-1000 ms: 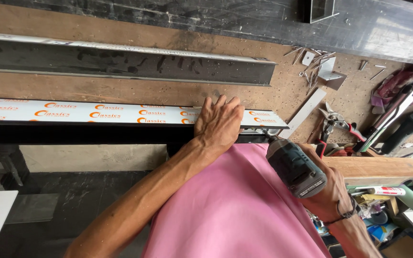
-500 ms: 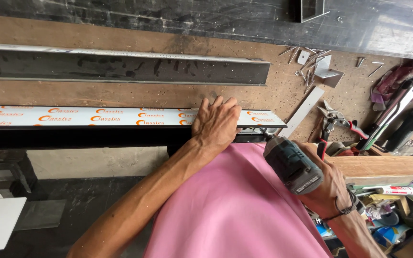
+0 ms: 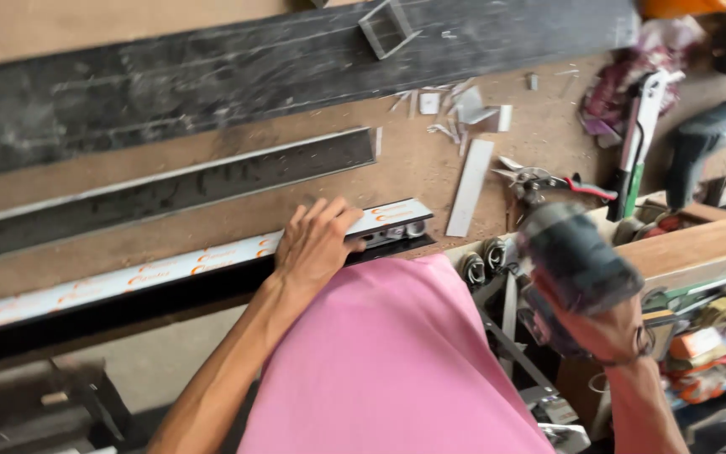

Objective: Assembling aluminum frame components using a power drill and screws

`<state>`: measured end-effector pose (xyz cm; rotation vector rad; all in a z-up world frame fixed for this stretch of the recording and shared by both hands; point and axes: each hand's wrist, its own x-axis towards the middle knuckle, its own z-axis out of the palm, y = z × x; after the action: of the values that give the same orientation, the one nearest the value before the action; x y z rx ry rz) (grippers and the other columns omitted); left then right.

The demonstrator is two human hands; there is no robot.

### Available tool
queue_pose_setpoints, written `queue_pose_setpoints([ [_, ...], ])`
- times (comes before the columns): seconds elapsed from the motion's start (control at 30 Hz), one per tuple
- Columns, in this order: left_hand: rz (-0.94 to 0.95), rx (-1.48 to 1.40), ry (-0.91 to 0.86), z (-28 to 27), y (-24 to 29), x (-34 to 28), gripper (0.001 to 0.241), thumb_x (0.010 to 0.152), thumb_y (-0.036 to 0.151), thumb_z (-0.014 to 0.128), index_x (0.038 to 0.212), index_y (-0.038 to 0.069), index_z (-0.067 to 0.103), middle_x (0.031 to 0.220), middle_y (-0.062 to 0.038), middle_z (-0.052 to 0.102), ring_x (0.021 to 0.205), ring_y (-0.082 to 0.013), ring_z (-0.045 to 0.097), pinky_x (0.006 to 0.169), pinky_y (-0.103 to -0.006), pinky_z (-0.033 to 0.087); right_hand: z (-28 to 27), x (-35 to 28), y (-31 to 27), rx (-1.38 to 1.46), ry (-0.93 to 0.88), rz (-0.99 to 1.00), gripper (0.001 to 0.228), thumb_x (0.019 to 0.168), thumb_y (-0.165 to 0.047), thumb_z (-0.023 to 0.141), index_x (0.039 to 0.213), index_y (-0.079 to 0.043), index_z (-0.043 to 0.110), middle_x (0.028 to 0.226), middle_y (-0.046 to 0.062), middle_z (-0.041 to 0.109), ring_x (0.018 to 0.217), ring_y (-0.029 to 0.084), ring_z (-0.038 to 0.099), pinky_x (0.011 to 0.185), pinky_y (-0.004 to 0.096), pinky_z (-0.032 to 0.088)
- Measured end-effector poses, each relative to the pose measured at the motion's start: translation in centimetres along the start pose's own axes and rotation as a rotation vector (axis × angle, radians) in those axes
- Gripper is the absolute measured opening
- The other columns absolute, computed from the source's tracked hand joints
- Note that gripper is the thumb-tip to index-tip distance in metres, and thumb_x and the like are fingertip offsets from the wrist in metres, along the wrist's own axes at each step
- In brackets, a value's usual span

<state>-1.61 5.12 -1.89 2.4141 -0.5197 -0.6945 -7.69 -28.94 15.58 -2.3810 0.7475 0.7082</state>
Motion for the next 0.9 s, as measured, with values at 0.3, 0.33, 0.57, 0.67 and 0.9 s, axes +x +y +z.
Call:
queue_pose_setpoints([
  [0.3,0.418,0.135,-0.088,-0.4,2.1,1.6,0.065,0.067,0.001,0.082,0.128,0.011,0.064,0.120,-0.004,0.069,0.096,-0.0276,0.068,0.079,-0.0415,0.056,-3.3,9.9,7.2,-0.066,0.290,-0.158,0.090,0.083,-0.034,0.076,0.159,-0.011,0.031,0.123,0.028,0.068,0.107,0.059,0.060,0.084,0.062,0.046],
  [0.33,0.421,0.174,-0.089,0.1,1.6,1.4,0.055,0.078,0.013,0.075,0.131,0.014,0.060,0.117,-0.002,0.066,0.103,-0.0238,0.066,0.085,-0.0366,0.055,-2.3,11.8,8.9,-0.099,0.370,-0.204,0.094,0.076,-0.025,0.081,0.157,-0.014,0.036,0.122,0.027,0.067,0.108,0.055,0.063,0.090,0.061,0.049],
  [0.57,0.573,0.211,0.088,-2.5,5.0,0.8,0.044,0.093,0.025,0.065,0.135,0.012,0.060,0.123,-0.005,0.064,0.113,-0.0233,0.064,0.093,-0.0348,0.057,-1.6,15.5,12.1,-0.142,0.306,-0.308,0.103,0.070,-0.020,0.083,0.161,-0.027,0.037,0.123,0.021,0.063,0.110,0.049,0.066,0.093,0.059,0.052],
  [0.67,0.640,0.358,0.199,-0.5,2.1,-0.5,0.022,0.099,0.024,0.062,0.121,0.021,0.067,0.125,-0.003,0.060,0.116,-0.0245,0.058,0.099,-0.0357,0.051,-2.4,15.2,10.5,-0.089,0.340,-0.363,0.088,0.077,-0.020,0.081,0.157,-0.020,0.043,0.120,0.027,0.065,0.110,0.053,0.065,0.094,0.062,0.051],
  [0.9,0.627,0.467,0.218,-1.2,1.9,0.1,0.019,0.085,0.032,0.071,0.103,0.027,0.071,0.134,0.002,0.058,0.119,-0.0258,0.051,0.099,-0.0406,0.044,-4.0,11.0,9.5,0.033,0.346,-0.451,0.080,0.077,-0.021,0.076,0.154,-0.017,0.052,0.109,0.027,0.069,0.104,0.054,0.066,0.087,0.065,0.051],
])
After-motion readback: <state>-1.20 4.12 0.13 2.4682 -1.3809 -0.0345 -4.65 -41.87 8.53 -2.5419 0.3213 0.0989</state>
